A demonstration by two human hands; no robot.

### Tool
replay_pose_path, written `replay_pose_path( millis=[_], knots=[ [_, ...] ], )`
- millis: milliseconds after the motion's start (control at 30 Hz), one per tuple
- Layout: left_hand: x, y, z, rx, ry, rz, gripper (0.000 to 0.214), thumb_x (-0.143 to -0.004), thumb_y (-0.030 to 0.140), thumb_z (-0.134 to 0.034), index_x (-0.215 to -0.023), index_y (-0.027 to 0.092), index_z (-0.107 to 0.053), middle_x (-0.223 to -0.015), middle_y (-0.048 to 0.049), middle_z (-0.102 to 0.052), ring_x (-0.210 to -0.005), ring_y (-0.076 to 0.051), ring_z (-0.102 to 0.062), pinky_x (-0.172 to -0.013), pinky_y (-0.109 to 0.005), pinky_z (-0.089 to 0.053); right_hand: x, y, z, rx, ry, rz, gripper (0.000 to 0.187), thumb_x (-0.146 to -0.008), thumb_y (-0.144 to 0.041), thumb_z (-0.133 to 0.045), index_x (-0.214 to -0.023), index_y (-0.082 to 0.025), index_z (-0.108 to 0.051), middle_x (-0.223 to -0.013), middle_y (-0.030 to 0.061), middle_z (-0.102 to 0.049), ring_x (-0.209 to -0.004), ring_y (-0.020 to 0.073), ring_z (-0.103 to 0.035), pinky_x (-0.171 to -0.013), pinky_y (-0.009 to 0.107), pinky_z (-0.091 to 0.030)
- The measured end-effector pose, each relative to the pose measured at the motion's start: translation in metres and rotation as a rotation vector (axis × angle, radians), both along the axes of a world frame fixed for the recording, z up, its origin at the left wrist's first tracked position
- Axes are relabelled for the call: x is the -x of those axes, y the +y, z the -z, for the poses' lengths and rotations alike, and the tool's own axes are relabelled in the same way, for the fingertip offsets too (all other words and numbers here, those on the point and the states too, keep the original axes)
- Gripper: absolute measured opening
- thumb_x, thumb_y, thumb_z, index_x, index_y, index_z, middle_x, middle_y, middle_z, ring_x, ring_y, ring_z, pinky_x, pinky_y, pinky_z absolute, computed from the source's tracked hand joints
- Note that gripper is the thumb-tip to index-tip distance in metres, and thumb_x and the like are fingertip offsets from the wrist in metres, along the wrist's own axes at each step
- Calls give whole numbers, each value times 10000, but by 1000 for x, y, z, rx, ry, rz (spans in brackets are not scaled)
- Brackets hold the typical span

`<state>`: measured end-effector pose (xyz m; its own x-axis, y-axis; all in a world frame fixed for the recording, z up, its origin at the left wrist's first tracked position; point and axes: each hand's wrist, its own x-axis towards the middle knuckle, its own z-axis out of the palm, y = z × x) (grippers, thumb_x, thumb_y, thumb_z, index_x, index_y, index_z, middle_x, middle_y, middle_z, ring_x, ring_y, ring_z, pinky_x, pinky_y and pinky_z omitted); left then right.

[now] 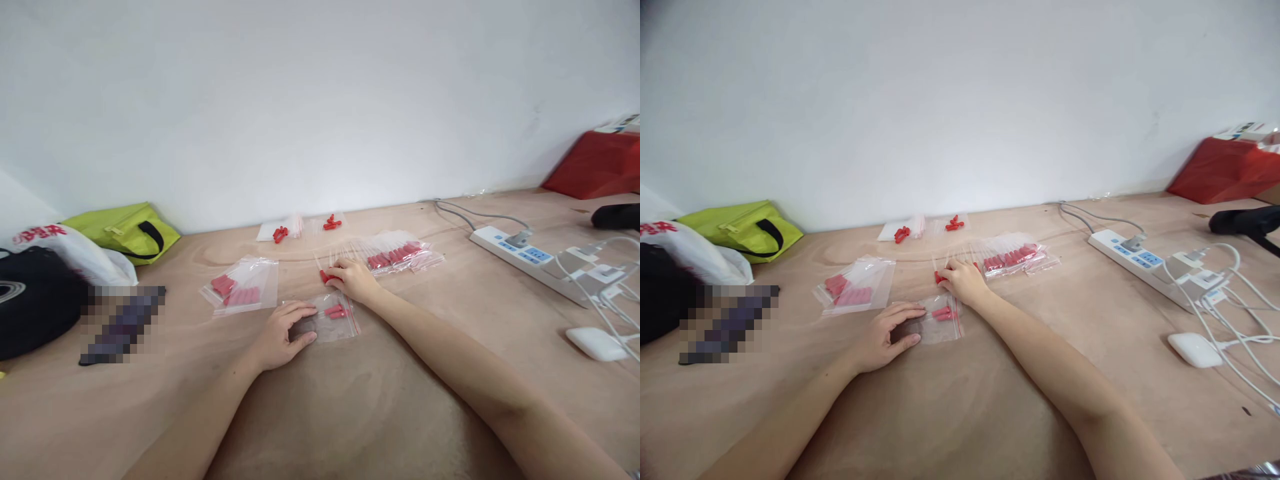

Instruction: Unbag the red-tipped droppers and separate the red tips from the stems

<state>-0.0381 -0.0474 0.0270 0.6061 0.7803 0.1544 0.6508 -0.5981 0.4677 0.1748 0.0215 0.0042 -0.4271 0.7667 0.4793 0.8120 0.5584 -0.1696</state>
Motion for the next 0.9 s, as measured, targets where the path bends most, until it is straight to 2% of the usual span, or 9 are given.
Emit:
replay_pose_path(
  millis=[100,167,267,333,400,500,733,833,900],
  knots=[
    [0,-1,0,2,-3,-5,343,-780,367,-524,-1090,223,-550,-1147,-64,-564,-1087,-207,-495,-941,-390,-394,-3,-6,-1,-66,104,37,199,-786,-368,-558,-862,-196,-622,-806,44,-600,-781,178,-535,-719,303,-343],
    [0,-1,-1,8,-9,-9,351,-779,368,-526,-1100,228,-542,-1151,-63,-562,-1085,-206,-498,-937,-389,-400,-9,-11,0,-78,233,62,159,-807,-314,-519,-835,-180,-599,-763,37,-593,-755,165,-529,-703,294,-339],
    [1,-2,-1,21,-21,-12,346,-776,364,-530,-1097,234,-546,-1157,-58,-560,-1089,-203,-496,-940,-386,-400,-23,-23,3,-26,400,41,60,-765,-194,-508,-746,-170,-560,-685,12,-565,-653,130,-504,-645,267,-342],
    [1,-2,0,29,-21,-14,336,-776,361,-530,-1087,236,-553,-1159,-56,-560,-1097,-203,-492,-949,-389,-394,-33,-34,6,39,435,-21,21,-704,-175,-548,-684,-175,-545,-646,-2,-551,-614,121,-487,-628,263,-343],
    [2,-2,0,32,-17,-15,332,-777,358,-528,-1086,239,-556,-1165,-54,-558,-1107,-204,-486,-956,-392,-388,-41,-45,7,109,407,-90,36,-680,-191,-586,-657,-181,-560,-637,-6,-559,-632,126,-494,-651,275,-342],
    [2,-1,2,27,-8,-16,340,-773,354,-530,-1093,239,-555,-1180,-56,-550,-1117,-206,-479,-965,-397,-379,-46,-56,8,175,324,-162,81,-690,-279,-635,-722,-205,-629,-665,-4,-583,-698,142,-509,-708,307,-327],
    [1,0,4,15,3,10,360,-785,359,-514,-1124,243,-545,-1209,-56,-537,-1134,-208,-469,-992,-421,-343,-32,-54,4,254,229,-180,318,-686,-465,-645,-899,-229,-656,-742,18,-600,-759,160,-504,-724,313,-332],
    [-1,0,3,13,31,37,380,-794,354,-503,-1158,247,-527,-1222,-59,-532,-1156,-217,-449,-1000,-440,-324,-28,-55,2,312,179,-206,316,-700,-443,-640,-944,-242,-633,-787,14,-612,-775,158,-512,-719,295,-338],
    [-1,0,2,13,45,46,387,-797,353,-501,-1169,250,-521,-1226,-60,-529,-1163,-222,-443,-1001,-450,-320,-26,-56,0,315,157,-218,259,-720,-424,-626,-902,-240,-628,-795,9,-613,-778,153,-519,-724,288,-337]
  ],
)
